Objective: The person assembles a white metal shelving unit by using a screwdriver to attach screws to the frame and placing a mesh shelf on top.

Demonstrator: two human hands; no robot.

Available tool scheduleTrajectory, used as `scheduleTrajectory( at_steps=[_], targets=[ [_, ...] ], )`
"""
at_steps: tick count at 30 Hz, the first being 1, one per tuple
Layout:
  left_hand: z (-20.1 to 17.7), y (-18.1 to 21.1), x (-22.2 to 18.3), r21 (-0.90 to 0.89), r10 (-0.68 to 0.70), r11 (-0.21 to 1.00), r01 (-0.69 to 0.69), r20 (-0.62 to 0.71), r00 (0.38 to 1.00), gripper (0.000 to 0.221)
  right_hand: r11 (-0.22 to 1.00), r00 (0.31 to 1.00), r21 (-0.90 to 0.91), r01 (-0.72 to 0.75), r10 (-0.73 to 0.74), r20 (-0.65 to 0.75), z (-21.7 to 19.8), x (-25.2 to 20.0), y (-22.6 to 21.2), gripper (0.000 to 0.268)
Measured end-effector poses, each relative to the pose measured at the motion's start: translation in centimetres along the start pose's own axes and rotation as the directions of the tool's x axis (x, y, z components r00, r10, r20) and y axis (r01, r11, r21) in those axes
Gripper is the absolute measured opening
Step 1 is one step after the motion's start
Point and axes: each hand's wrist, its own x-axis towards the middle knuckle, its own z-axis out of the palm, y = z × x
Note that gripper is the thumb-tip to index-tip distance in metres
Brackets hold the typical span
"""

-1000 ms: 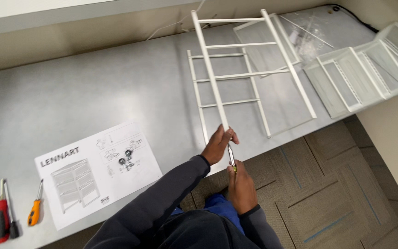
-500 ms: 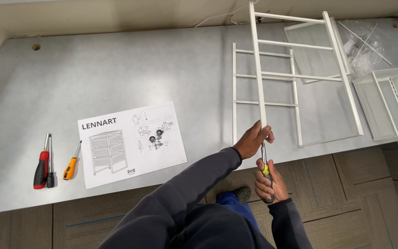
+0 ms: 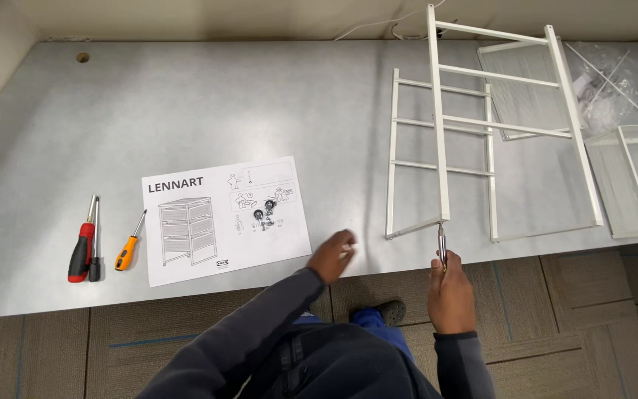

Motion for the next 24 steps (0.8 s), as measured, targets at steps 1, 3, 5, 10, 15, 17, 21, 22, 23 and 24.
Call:
scheduleTrajectory(
  at_steps=[1, 3, 5, 10, 15, 17, 21, 22, 23, 24],
  targets=[
    [-0.5, -2.8, -1.3, 0.019, -0.073, 0.997, 0.074, -0.026, 0.997, 0.006, 0.999, 1.0, -0.049, 0.001, -0.001, -0.014, 0.0, 0.0, -0.5, 0.04],
    [-1.8, -7.9, -3.8, 0.032, -0.138, 0.99, 0.139, -0.04, 0.99, 0.008, 0.995, 0.999, -0.101, -0.011, 0.007, -0.039, -0.1, 0.0, -1.1, 0.04],
    [-3.3, -12.5, -5.9, 0.242, -0.126, 0.956, 0.168, -0.179, 0.976, 0.018, 0.998, 1.0, -0.06, -0.028, 0.028, -0.013, -0.2, 0.1, -1.2, 0.045],
    [-8.3, -10.8, -7.5, 0.314, -0.45, 0.803, 0.507, -0.237, 0.861, 0.02, 0.996, 0.997, -0.034, -0.082, 0.082, -0.008, 1.2, 1.5, 2.1, 0.037],
    [-9.3, -14.7, -6.7, 0.497, -0.44, 0.677, 0.543, -0.319, 0.84, 0.025, 0.997, 0.997, 0.031, -0.074, 0.074, 0.004, 1.0, 0.9, 1.1, 0.041],
    [-9.6, -14.8, -6.5, 0.551, -0.419, 0.647, 0.527, -0.32, 0.85, 0.028, 0.996, 0.997, -0.052, -0.078, 0.079, 0.012, 1.4, 0.3, 1.4, 0.044],
    [-10.0, -14.8, -6.2, 0.555, -0.287, 0.713, 0.429, -0.327, 0.9, 0.024, 0.99, 0.997, -0.115, -0.081, 0.082, 0.009, 1.7, -2.3, 0.5, 0.038],
    [-9.9, -15.4, -6.0, 0.57, -0.278, 0.707, 0.42, -0.322, 0.905, 0.02, 0.986, 0.99, -0.113, -0.122, 0.129, 0.054, 2.0, -2.7, 1.0, 0.038],
    [-9.8, -15.9, -6.2, 0.583, -0.274, 0.7, 0.413, -0.316, 0.909, 0.015, 0.979, 0.978, -0.114, -0.167, 0.179, 0.104, 2.4, -3.4, 1.5, 0.038],
    [-9.5, -16.2, -6.3, 0.584, -0.274, 0.702, 0.408, -0.308, 0.911, 0.015, 0.978, 0.977, -0.114, -0.174, 0.186, 0.1, 2.7, -4.2, 2.4, 0.038]
  ],
)
